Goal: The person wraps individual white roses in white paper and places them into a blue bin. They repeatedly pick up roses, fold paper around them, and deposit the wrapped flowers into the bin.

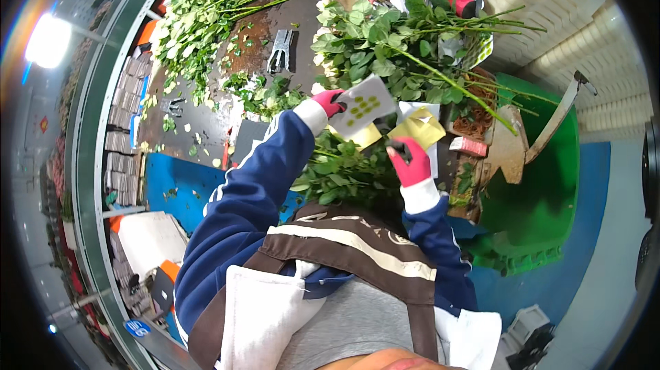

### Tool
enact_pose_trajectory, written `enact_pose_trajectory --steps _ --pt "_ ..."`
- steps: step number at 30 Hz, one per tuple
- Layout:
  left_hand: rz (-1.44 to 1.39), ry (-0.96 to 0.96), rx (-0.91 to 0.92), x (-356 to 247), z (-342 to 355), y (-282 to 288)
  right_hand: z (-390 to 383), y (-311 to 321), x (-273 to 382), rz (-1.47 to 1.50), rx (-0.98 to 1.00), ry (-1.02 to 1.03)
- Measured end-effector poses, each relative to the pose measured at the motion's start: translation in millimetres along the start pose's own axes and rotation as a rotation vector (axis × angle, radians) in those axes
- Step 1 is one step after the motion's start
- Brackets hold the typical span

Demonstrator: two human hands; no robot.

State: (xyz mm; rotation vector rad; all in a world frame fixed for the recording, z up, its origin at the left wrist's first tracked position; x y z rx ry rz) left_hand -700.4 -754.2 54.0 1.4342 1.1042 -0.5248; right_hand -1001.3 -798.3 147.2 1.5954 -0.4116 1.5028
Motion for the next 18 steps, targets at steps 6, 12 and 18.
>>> enact_pose_trajectory --steps 6,12,18 --pt "-0.778 -0.046 0.172 -51 -61 20 62 -76 72 -0.57 -0.258 0.356" --pt "-0.685 -0.15 0.261 -33 -71 37 61 -102 71 -0.301 -0.081 0.076" --pt "-0.912 -0.117 0.315 -11 -46 30 82 -96 72 -0.281 -0.078 -0.01"
Point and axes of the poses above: each hand's wrist, its own z-axis towards the middle knuckle, its own y-axis out of the back of the hand, x = y × z, the point moved 3 cm from there along z, towards the middle knuckle, and after that the axes turned 1 degree about -z, right-handed, at the moved point
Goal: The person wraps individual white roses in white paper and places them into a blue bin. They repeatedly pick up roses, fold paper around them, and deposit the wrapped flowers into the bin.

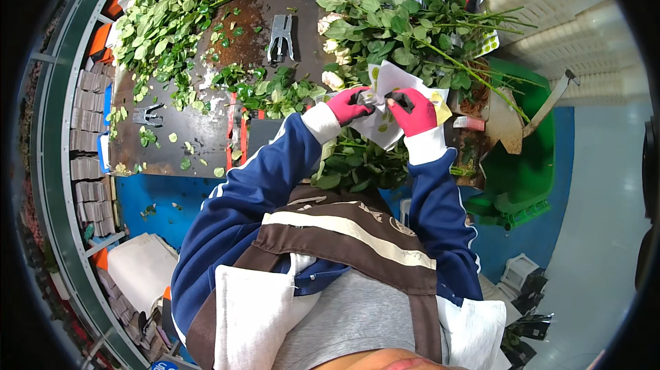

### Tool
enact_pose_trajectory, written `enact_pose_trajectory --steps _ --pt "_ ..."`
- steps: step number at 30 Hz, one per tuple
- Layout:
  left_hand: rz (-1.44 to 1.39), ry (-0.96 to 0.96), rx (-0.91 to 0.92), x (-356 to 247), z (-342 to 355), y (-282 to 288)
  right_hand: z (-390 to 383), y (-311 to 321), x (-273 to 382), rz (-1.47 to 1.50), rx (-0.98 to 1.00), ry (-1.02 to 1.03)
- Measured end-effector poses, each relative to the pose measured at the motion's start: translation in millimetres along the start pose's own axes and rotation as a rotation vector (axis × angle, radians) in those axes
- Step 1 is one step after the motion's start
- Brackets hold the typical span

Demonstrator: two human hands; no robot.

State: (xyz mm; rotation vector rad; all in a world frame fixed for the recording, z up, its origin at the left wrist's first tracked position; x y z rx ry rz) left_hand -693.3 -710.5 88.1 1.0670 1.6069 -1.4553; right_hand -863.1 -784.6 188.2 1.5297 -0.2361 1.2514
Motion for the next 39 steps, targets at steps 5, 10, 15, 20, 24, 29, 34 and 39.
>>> enact_pose_trajectory --steps 5,10,15,20,24,29,34,39 --pt "-0.244 -0.157 -0.195 27 30 30 46 4 31 -0.333 -0.214 0.174" --pt "0.064 -0.19 -0.52 84 -49 49 45 -124 50 0.191 0.391 -0.059" --pt "0.336 0.254 -0.227 71 -186 32 -1 -274 72 -0.179 0.641 0.449" --pt "-0.023 0.305 -0.211 180 -270 69 -37 -304 61 -0.41 0.46 0.861" --pt "-0.457 0.421 -0.289 176 -281 78 -46 -275 28 -0.363 0.368 0.634" --pt "-0.222 0.466 -0.179 138 -266 78 -46 -238 8 -0.317 0.44 0.083" --pt "0.163 0.451 -0.074 94 -249 68 -85 -106 145 -0.274 0.143 0.379" --pt "0.497 0.263 0.281 68 -196 -32 -230 8 138 -0.407 -0.443 0.333"
Point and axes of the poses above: each hand's wrist, its own z-axis towards the middle knuckle, its own y-axis out of the back of the hand, x = y × z, the point moved 3 cm from there along z, towards the middle knuckle, and after that the axes turned 1 degree about -z, right-handed, at the moved point
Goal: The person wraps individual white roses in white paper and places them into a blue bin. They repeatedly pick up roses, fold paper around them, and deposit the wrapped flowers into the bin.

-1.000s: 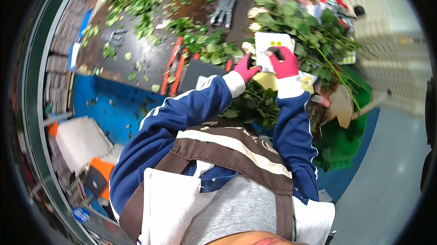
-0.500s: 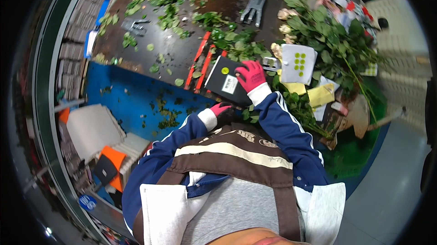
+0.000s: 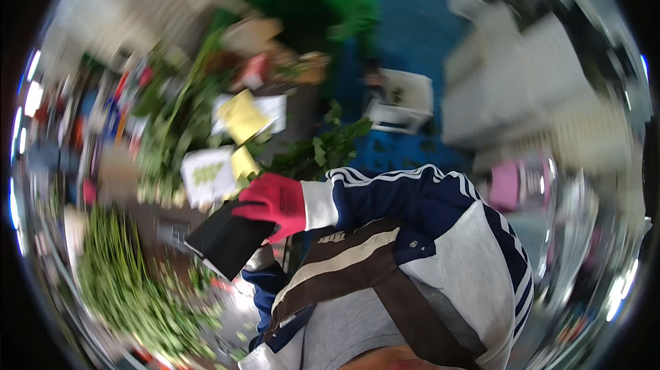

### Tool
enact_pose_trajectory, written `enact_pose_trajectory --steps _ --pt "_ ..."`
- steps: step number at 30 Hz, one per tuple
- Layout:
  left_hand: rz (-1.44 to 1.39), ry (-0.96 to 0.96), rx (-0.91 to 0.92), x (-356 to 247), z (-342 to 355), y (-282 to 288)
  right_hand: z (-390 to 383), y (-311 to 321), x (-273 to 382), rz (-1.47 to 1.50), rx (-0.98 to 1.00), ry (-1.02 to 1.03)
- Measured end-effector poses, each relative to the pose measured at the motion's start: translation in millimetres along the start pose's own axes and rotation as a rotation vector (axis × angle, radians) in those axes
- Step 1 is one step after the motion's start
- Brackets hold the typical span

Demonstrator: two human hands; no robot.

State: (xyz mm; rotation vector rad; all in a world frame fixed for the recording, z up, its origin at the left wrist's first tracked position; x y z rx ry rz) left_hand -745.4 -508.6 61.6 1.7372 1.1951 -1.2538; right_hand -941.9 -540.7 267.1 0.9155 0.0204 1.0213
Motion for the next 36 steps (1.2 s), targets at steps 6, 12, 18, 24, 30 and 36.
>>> enact_pose_trajectory --steps 6,12,18,24,30,36 --pt "0.271 -0.435 0.708 -70 28 -265 -261 183 58 -0.463 -0.502 -0.668" --pt "0.268 -1.003 1.576 -59 -166 -544 -455 251 287 -1.154 -1.043 -1.119" --pt "-0.089 -0.119 2.397 59 -392 -613 -493 201 505 -1.998 -0.814 -1.614" --pt "-0.341 -1.089 2.859 65 -613 -627 -426 87 653 -2.73 -0.953 -1.575" --pt "0.348 -2.54 1.545 237 -723 -821 -336 64 768 -3.263 -0.808 -0.926" --pt "0.016 -2.831 1.53 259 -708 -778 -264 32 827 -3.511 -0.583 -0.788"
Point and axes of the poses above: each hand's wrist, its own z-axis towards the middle knuckle, its own y-axis out of the back of the hand, x = y × z, the point moved 3 cm from there along z, towards the middle knuckle, and after that the axes turned 1 degree about -z, right-handed, at the moved point
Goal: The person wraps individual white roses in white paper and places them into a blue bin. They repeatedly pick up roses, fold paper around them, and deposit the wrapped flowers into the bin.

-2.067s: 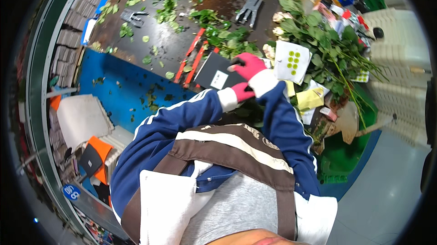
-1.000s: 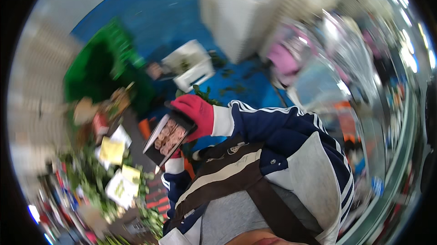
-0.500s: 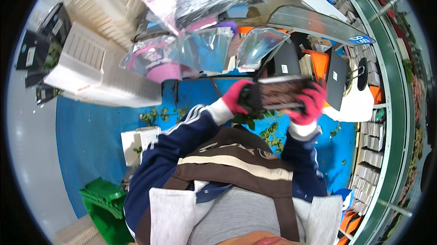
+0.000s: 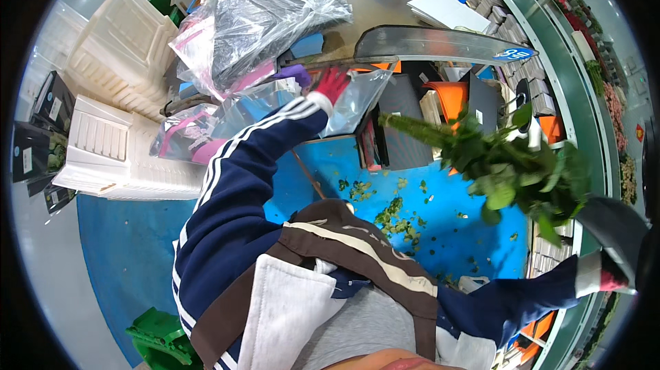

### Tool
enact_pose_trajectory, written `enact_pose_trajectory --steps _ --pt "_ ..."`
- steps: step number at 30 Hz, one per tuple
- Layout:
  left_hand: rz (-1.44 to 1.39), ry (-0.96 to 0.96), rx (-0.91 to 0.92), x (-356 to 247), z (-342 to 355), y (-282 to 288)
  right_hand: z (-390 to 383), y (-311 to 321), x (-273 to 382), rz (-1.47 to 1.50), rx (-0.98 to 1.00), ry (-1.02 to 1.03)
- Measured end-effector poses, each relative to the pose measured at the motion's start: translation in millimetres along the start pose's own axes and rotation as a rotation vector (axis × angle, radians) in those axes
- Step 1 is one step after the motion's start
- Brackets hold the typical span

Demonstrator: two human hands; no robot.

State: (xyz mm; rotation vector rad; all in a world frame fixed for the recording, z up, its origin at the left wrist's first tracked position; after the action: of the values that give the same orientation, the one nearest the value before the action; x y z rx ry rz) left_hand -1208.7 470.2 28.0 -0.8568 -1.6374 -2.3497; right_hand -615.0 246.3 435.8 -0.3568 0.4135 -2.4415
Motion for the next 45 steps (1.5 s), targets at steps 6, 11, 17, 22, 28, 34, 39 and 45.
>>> enact_pose_trajectory --steps 6,11,17,22,28,34,39,45 --pt "-0.46 0.332 0.425 -38 8 44 34 -76 -33 0.037 0.052 -0.052" --pt "-0.563 -0.041 0.568 -101 1 88 -15 -232 -10 0.319 0.287 -0.227" --pt "-0.709 0.186 0.147 -110 -24 64 -247 -377 98 0.794 0.959 -0.067" --pt "-0.825 0.192 0.252 -107 -43 111 -518 -277 91 0.634 1.323 0.145" --pt "-1.009 0.182 -0.113 -92 -156 172 -532 -155 136 0.713 1.4 0.007" --pt "-1.376 1.029 -0.262 -66 -308 183 -366 -215 301 0.93 1.224 0.008" --pt "-1.725 1.386 -0.706 -43 -424 197 -312 -211 461 1.373 1.139 -0.116" --pt "-1.522 1.824 -1.05 71 -627 336 -324 -146 657 1.393 1.044 -0.11"
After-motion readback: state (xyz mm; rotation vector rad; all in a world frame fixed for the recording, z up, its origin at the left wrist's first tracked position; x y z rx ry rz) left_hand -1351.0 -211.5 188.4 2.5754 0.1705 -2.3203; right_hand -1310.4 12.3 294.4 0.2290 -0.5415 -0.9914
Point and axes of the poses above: each hand's wrist, its own z-axis towards the middle knuckle, its own y-axis out of the back of the hand, x = y × z, the point moved 3 cm from there along z, towards the middle knuckle, and after that the axes turned 1 degree about -z, right-handed, at the moved point
